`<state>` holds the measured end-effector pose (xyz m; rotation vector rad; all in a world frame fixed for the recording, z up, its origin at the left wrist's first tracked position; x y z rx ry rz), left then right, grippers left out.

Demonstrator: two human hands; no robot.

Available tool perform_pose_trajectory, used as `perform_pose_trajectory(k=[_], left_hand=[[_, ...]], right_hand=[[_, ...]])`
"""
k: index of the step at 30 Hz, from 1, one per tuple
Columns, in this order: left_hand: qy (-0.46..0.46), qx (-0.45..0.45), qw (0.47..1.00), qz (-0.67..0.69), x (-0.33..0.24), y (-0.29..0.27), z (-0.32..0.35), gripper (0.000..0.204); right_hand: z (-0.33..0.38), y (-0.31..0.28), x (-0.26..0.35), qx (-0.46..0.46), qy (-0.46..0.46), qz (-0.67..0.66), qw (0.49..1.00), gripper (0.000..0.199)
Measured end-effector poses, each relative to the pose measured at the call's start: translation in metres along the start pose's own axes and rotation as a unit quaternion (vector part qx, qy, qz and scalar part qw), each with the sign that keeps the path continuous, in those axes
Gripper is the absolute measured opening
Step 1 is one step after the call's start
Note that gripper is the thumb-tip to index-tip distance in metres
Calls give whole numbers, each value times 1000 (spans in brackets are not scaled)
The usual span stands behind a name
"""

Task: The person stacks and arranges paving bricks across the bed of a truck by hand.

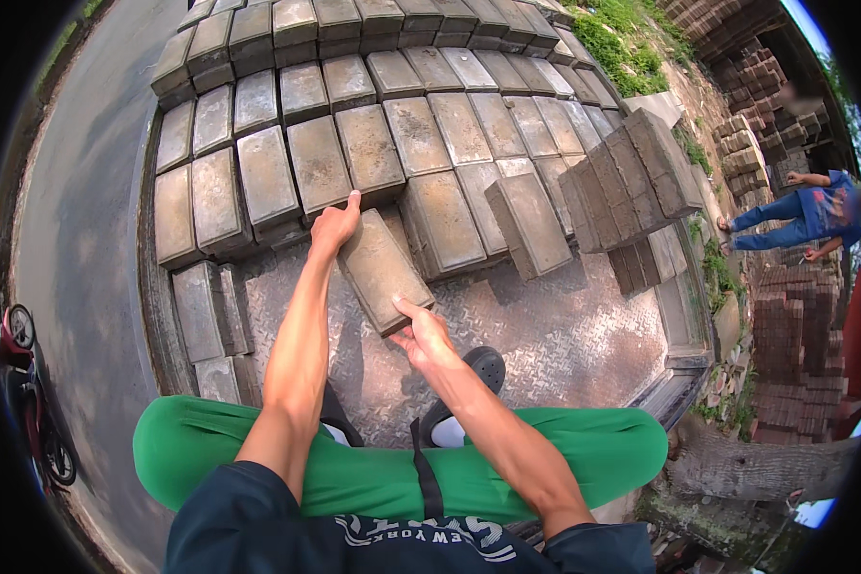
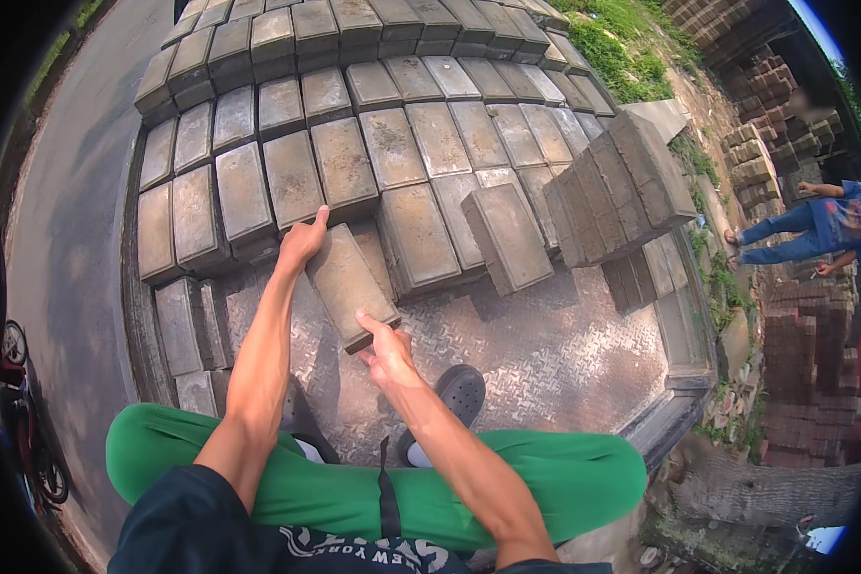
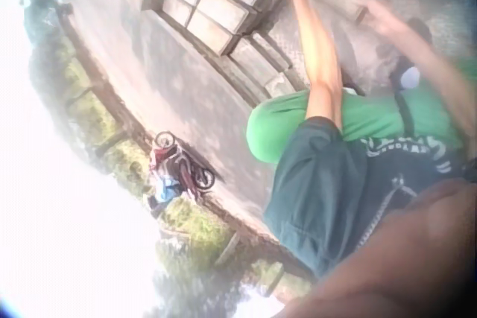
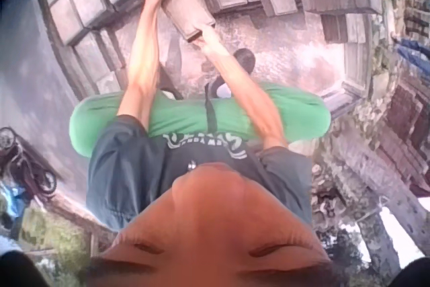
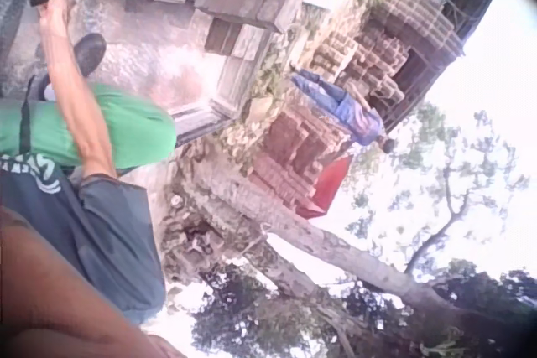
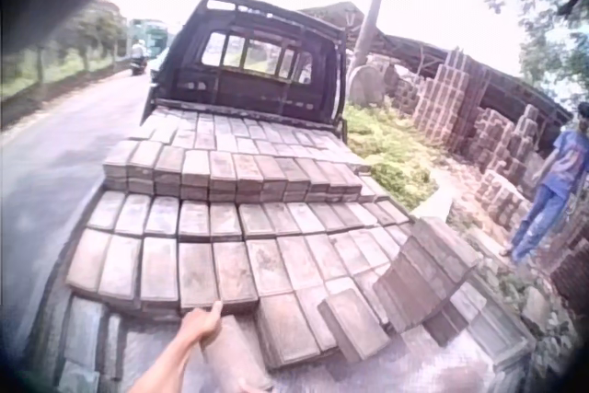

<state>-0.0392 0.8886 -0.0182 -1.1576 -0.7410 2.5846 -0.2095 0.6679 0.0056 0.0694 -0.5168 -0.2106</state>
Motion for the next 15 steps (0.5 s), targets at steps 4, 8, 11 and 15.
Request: perform_pose_trajectory(k=[4,8,11,15], left_hand=[[-56,9,998,-15,62,19,5,92],[-32,32,998,-35,66,46,16,88],[0,50,997,-57,42,48,28,84],[42,50,997,-31,4,45,32,77]], right_hand=[[-35,-5,-88,-29,81,-8,996,37],[-39,-15,-123,39,53,-52,996,37],[-39,-20,-120,34,47,-98,993,43],[-44,-20,-107,23,18,-102,994,48]])
Point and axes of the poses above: each hand's wrist, its own z-axis away from the middle knuckle, its own y-axis out of the palm, x = y × z, the point moved 9 cm from there along -z, towards the middle knuckle, and after that the axes turned 11 degrees about z, right-handed, at the moved point
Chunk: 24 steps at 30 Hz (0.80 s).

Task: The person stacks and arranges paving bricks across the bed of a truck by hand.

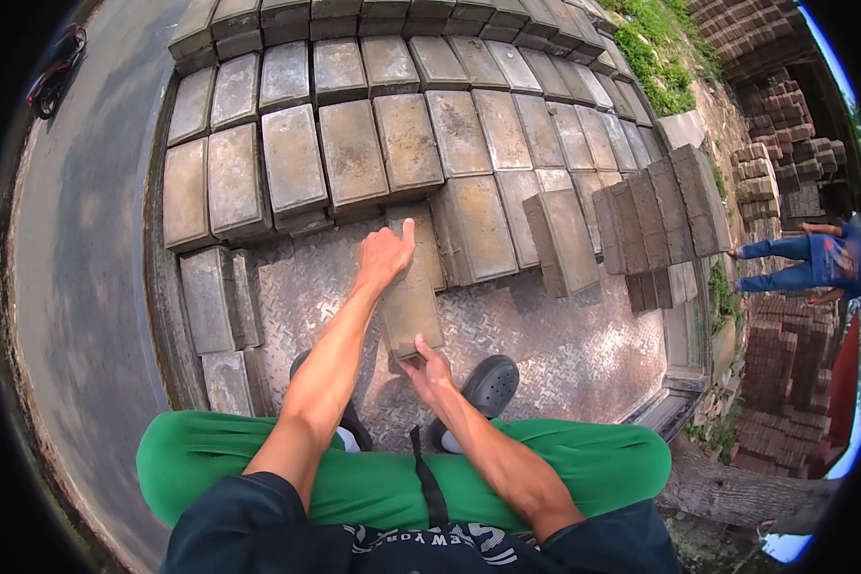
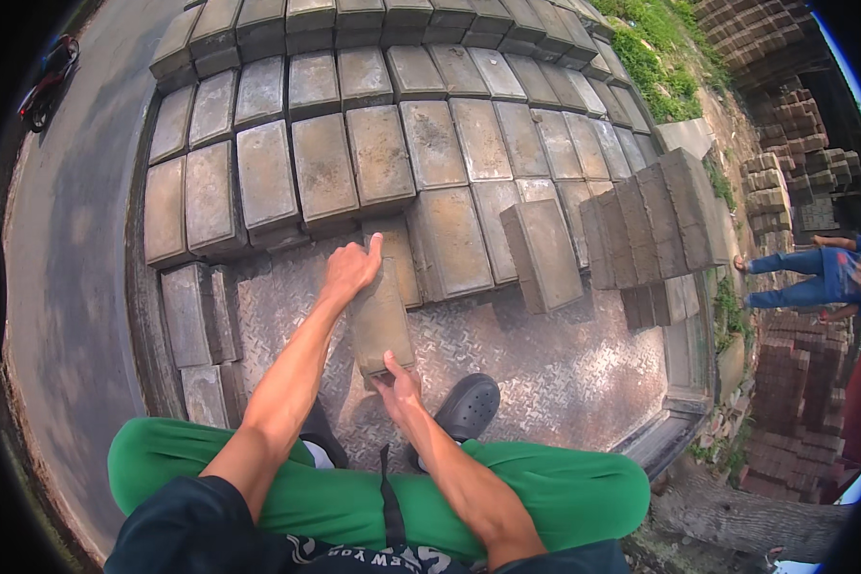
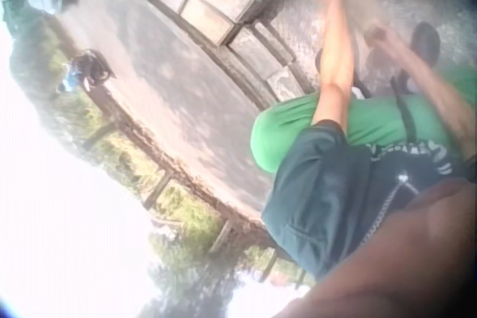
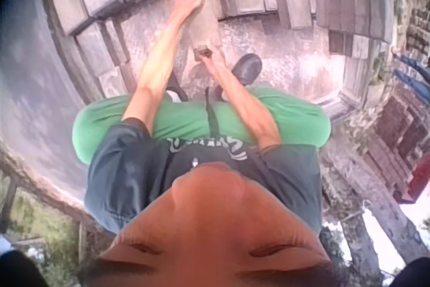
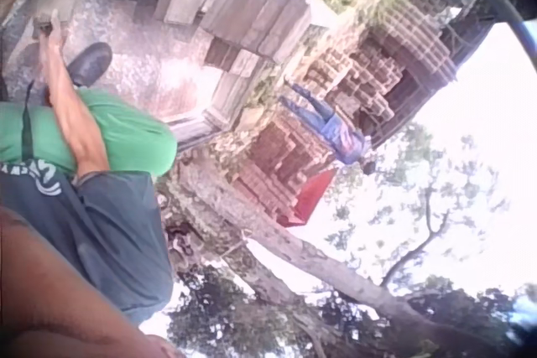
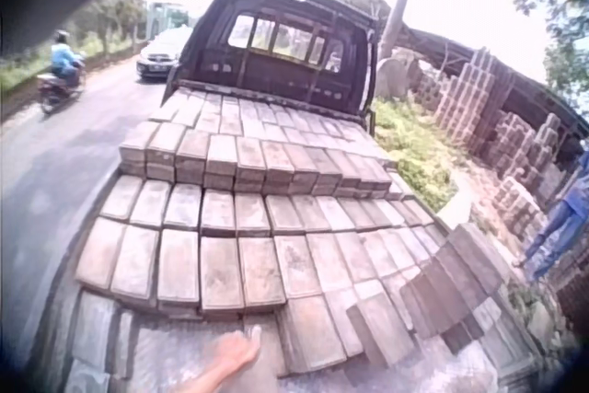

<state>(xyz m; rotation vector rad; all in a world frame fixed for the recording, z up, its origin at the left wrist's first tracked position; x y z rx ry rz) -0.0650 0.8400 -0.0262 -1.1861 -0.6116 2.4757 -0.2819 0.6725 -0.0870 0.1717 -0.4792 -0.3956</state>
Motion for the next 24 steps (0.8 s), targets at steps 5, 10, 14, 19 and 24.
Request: perform_pose_trajectory(k=[5,10,14,19,24], left_hand=[[62,5,980,188,-3,25,-15,65],[-15,-114,943,314,75,75,4,79],[65,-124,941,309,80,98,28,93],[-40,-28,904,425,92,118,27,94],[-58,-35,889,452,84,109,6,98]], right_hand=[[-42,-22,34,-58,-27,-15,998,44],[-43,-26,44,-85,-58,88,991,43],[-38,-13,41,-63,-46,80,994,46],[-44,8,50,-13,-65,-99,993,45],[-54,18,67,-28,-23,-134,990,49]])
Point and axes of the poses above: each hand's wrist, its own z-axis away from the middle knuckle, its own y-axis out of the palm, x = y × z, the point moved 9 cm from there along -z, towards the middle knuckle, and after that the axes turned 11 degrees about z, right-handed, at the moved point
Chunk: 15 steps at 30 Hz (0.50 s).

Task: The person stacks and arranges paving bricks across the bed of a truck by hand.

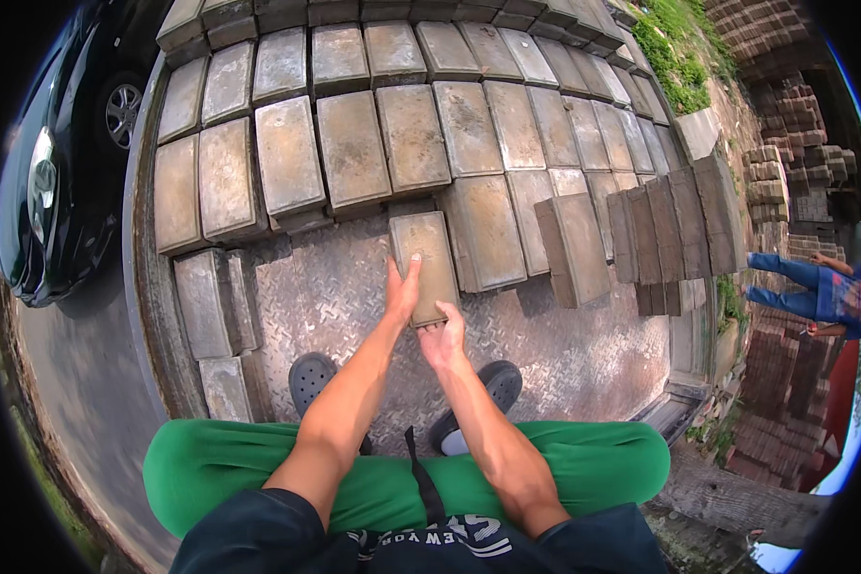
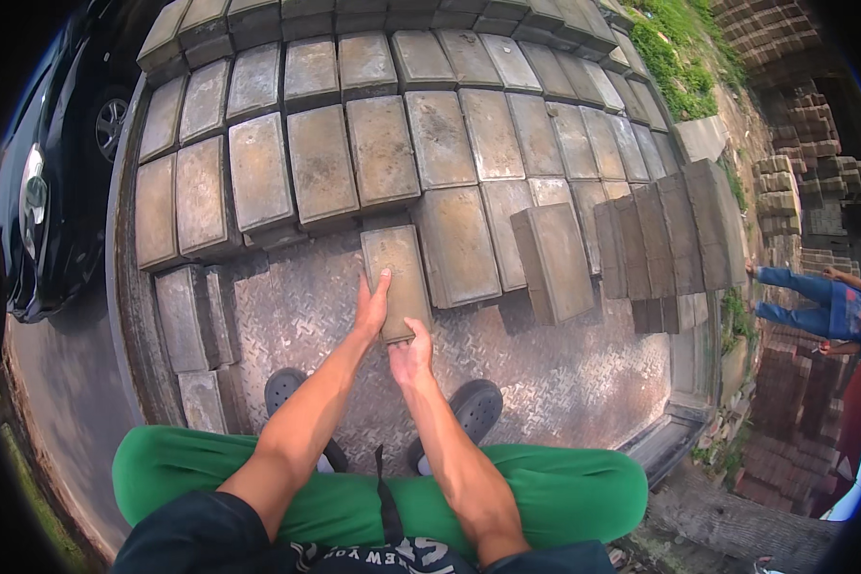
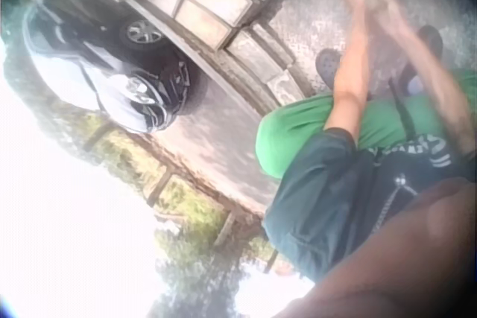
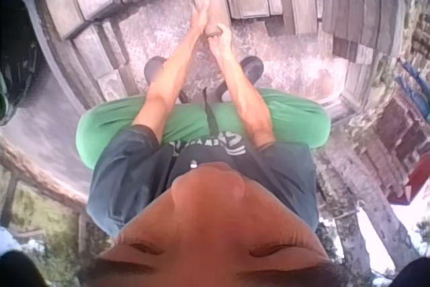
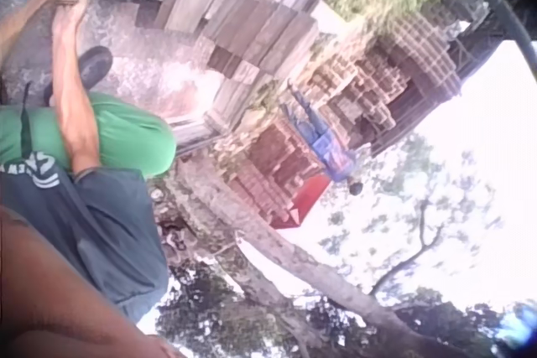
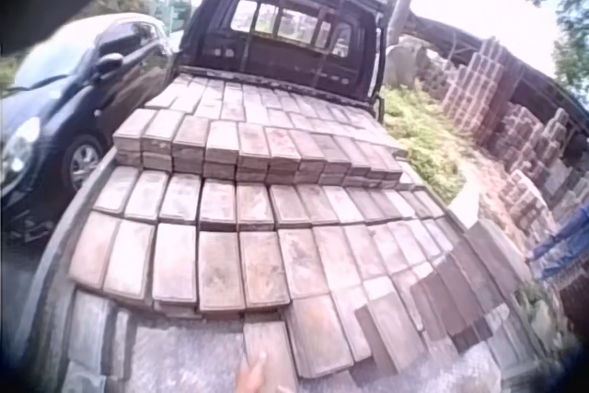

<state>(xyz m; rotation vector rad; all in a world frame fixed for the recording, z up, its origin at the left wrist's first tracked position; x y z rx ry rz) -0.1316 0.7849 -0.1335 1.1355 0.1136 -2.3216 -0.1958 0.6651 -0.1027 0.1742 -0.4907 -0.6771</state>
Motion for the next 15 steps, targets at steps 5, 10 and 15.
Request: perform_pose_trajectory(k=[5,10,15], left_hand=[[-21,48,998,28,-16,10,-46,103],[-7,6,996,85,-16,12,-38,91],[-9,14,996,91,-11,9,-44,99]], right_hand=[[-25,37,14,37,21,20,999,48],[-38,41,16,64,29,44,997,44],[-34,28,10,14,42,56,997,41]])
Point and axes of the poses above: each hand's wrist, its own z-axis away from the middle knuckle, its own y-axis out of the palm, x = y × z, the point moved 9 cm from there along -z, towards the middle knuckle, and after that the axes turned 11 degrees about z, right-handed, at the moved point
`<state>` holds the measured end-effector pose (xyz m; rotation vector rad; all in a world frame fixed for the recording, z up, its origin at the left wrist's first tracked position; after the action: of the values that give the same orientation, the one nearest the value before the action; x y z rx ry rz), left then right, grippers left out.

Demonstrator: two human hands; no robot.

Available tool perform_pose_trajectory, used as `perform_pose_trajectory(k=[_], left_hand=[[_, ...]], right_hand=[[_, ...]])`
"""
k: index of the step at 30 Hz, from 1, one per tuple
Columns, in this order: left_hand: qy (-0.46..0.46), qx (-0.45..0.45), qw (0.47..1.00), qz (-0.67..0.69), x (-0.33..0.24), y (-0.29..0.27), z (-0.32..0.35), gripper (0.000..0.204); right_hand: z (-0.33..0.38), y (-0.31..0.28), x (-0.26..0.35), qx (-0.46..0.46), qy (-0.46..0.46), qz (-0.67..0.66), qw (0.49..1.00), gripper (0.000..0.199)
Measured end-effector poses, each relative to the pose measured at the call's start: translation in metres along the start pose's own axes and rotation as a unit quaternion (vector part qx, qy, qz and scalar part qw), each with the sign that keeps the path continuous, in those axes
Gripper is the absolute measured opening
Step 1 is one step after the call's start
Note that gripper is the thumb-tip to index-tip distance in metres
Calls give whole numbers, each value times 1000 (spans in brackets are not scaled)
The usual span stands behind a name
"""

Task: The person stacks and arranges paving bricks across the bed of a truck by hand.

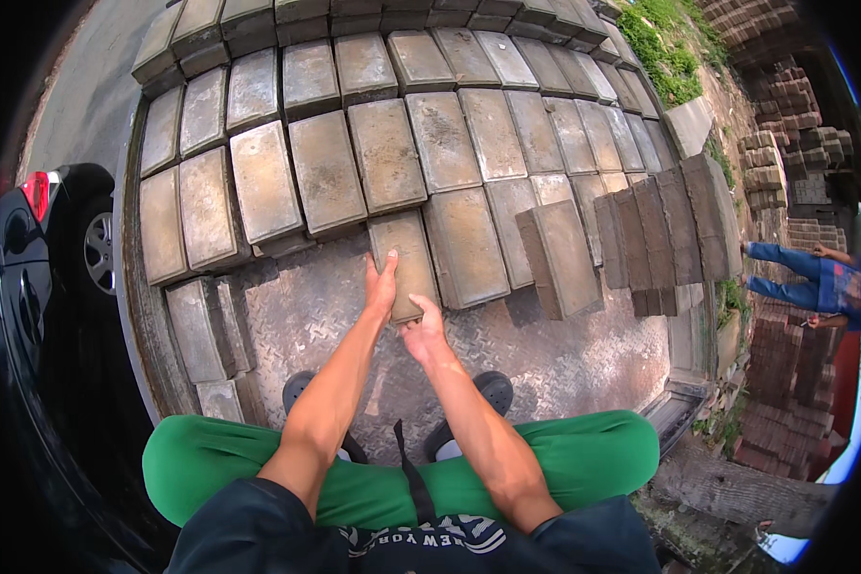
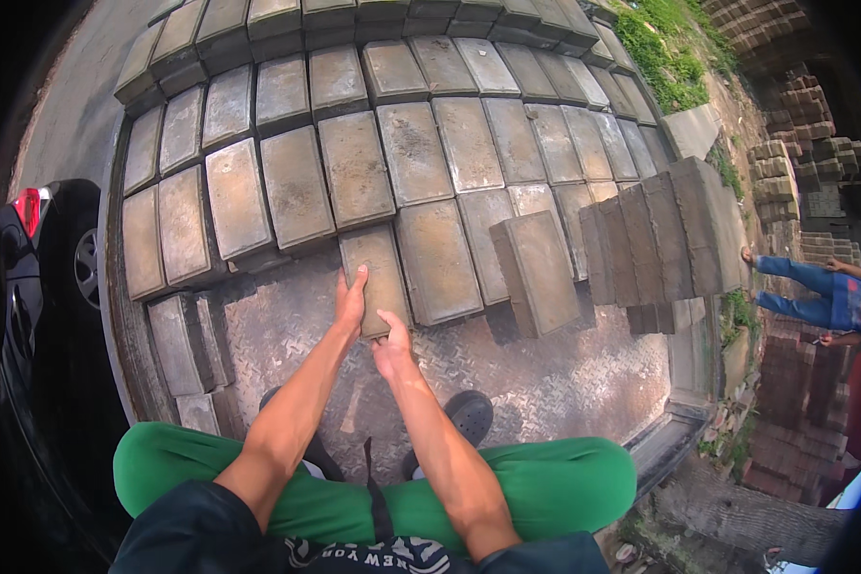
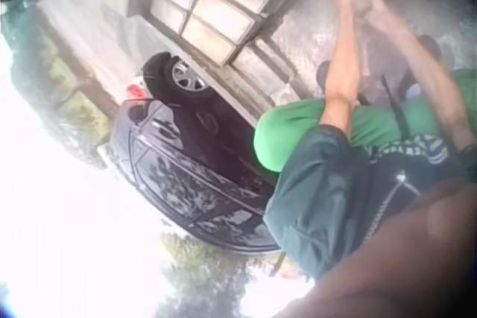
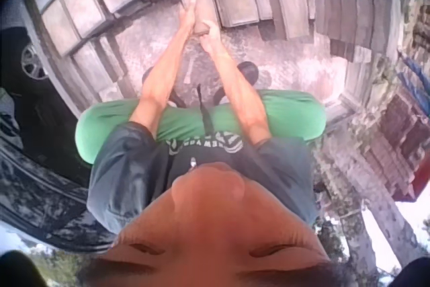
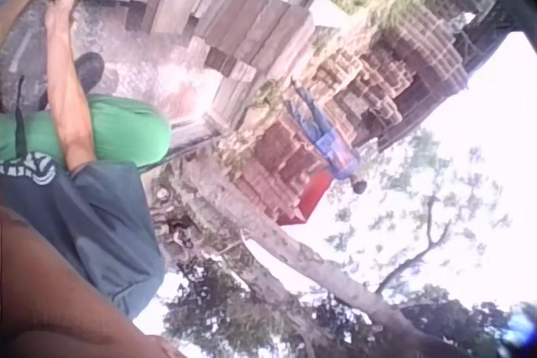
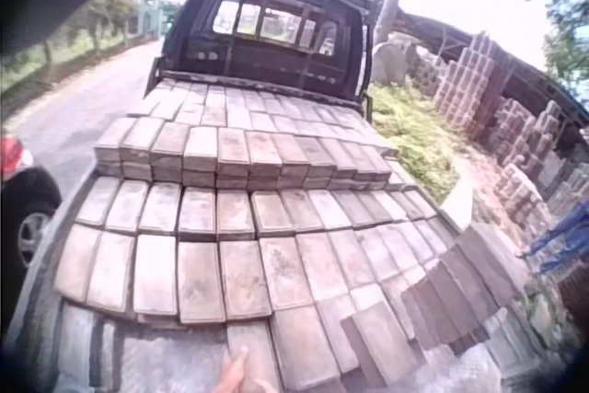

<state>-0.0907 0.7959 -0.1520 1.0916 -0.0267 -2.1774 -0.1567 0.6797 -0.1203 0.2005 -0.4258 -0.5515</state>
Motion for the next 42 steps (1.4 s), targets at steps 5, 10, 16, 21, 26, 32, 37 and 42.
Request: perform_pose_trajectory(k=[5,10,16,21,26,32,37,42], left_hand=[[-1,1,1000,0,-6,5,-3,95],[14,6,1000,-20,-12,6,0,97],[46,4,998,-38,-3,-3,-9,99],[60,-57,986,-146,-10,-7,-4,98],[128,-163,933,-295,-40,1,8,87],[463,-186,823,-270,-134,102,96,70],[432,222,819,-306,-131,266,110,54],[303,241,740,-551,-99,336,56,67]], right_hand=[[-1,0,5,54,-36,-17,998,49],[-1,8,7,59,-7,24,998,51],[-7,5,-2,15,14,172,985,65],[24,-14,20,46,65,541,837,75],[63,-61,99,100,19,881,463,56],[111,-175,206,27,87,957,277,30],[121,-239,295,-97,-60,930,349,36],[120,-237,305,-185,-80,452,869,95]])
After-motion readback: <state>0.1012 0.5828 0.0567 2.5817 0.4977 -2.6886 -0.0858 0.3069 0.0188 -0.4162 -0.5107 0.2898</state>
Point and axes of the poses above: each hand's wrist, its own z-axis away from the middle knuckle, its own y-axis out of the palm, x = y × z, the point moved 9 cm from there along -z, towards the middle knuckle, and after that the axes turned 11 degrees about z, right-handed, at the moved point
